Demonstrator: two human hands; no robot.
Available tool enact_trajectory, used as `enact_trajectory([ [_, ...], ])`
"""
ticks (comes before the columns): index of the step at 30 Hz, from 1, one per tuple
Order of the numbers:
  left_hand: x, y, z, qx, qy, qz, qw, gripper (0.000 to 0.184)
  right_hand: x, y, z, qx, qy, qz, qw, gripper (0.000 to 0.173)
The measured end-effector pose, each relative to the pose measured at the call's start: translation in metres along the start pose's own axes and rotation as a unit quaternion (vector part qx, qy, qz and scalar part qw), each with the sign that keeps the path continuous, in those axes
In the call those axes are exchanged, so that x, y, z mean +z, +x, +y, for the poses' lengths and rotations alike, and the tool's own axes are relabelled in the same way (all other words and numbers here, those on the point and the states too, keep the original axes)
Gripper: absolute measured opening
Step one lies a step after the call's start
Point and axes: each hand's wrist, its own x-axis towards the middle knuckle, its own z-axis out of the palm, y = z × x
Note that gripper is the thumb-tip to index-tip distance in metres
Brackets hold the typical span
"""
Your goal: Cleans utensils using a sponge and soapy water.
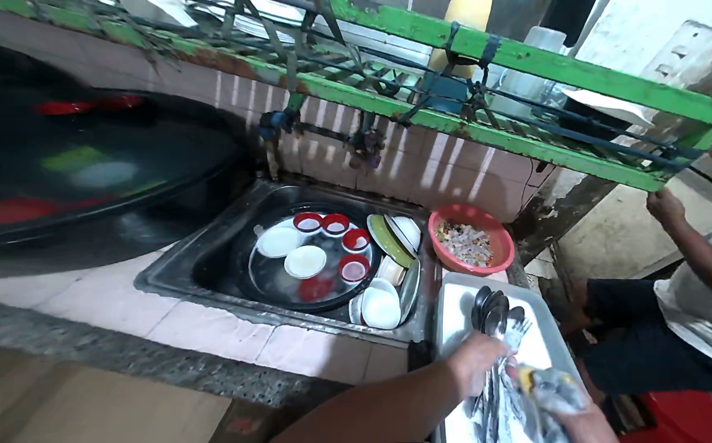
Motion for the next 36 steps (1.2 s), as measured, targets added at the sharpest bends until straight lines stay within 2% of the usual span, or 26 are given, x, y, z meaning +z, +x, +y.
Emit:
enact_trajectory([
  [2, 0.003, -0.004, 0.000, 0.001, 0.038, -0.008, 0.999, 0.012, -0.006, 0.001, -0.015, -0.005, 0.161, 0.021, 0.987, 0.056],
  [4, 0.007, -0.007, -0.002, 0.007, 0.066, -0.010, 0.998, 0.019, -0.003, 0.003, -0.030, -0.022, 0.212, 0.011, 0.977, 0.056],
  [7, 0.008, -0.011, -0.005, 0.031, 0.115, -0.015, 0.993, 0.029, 0.017, 0.009, -0.041, -0.038, 0.117, 0.087, 0.989, 0.058],
  [10, 0.006, -0.005, -0.008, 0.034, 0.128, 0.002, 0.991, 0.025, 0.033, 0.026, -0.029, -0.082, 0.062, 0.192, 0.976, 0.058],
  [11, 0.006, -0.005, -0.008, 0.036, 0.130, 0.013, 0.991, 0.023, 0.039, 0.026, -0.028, -0.090, 0.063, 0.198, 0.974, 0.060],
  [14, 0.004, -0.008, -0.003, 0.029, 0.149, 0.057, 0.987, 0.023, 0.054, 0.011, -0.032, -0.086, 0.068, 0.123, 0.986, 0.058],
  [16, 0.002, -0.011, -0.002, 0.019, 0.156, 0.056, 0.986, 0.024, 0.049, 0.011, -0.030, -0.096, 0.028, 0.091, 0.991, 0.056],
  [18, 0.003, -0.009, -0.004, 0.012, 0.143, 0.043, 0.989, 0.021, 0.033, 0.024, -0.025, -0.136, -0.068, 0.112, 0.982, 0.057],
  [20, 0.005, -0.006, -0.005, -0.004, 0.113, 0.035, 0.993, 0.020, 0.019, 0.044, -0.024, -0.184, -0.098, 0.172, 0.963, 0.055],
  [23, 0.004, -0.005, -0.004, -0.011, 0.080, 0.023, 0.997, 0.019, 0.007, 0.063, -0.030, -0.192, 0.000, 0.223, 0.956, 0.050],
  [24, 0.004, -0.005, -0.005, -0.009, 0.072, 0.016, 0.997, 0.018, 0.007, 0.066, -0.030, -0.183, 0.048, 0.219, 0.957, 0.047],
  [26, 0.006, -0.008, -0.004, -0.007, 0.054, -0.013, 0.998, 0.016, 0.009, 0.059, -0.027, -0.141, 0.105, 0.153, 0.973, 0.044],
  [28, 0.007, -0.011, -0.003, -0.009, 0.046, -0.052, 0.998, 0.014, 0.014, 0.044, -0.021, -0.098, 0.078, 0.089, 0.988, 0.052],
  [30, 0.006, -0.012, -0.003, -0.008, 0.041, -0.078, 0.996, 0.012, 0.011, 0.038, -0.021, -0.086, 0.050, 0.113, 0.989, 0.053],
  [31, 0.006, -0.011, -0.004, -0.009, 0.046, -0.084, 0.995, 0.012, 0.006, 0.040, -0.023, -0.088, 0.071, 0.144, 0.983, 0.049],
  [33, 0.006, -0.008, -0.007, -0.014, 0.075, -0.080, 0.994, 0.017, -0.007, 0.051, -0.027, -0.107, 0.200, 0.194, 0.954, 0.036],
  [35, 0.009, -0.008, -0.006, -0.015, 0.106, -0.052, 0.993, 0.021, -0.013, 0.058, -0.031, -0.106, 0.343, 0.180, 0.916, 0.026],
  [36, 0.010, -0.008, -0.006, -0.010, 0.110, -0.033, 0.993, 0.023, -0.007, 0.053, -0.034, -0.084, 0.365, 0.175, 0.911, 0.026],
])
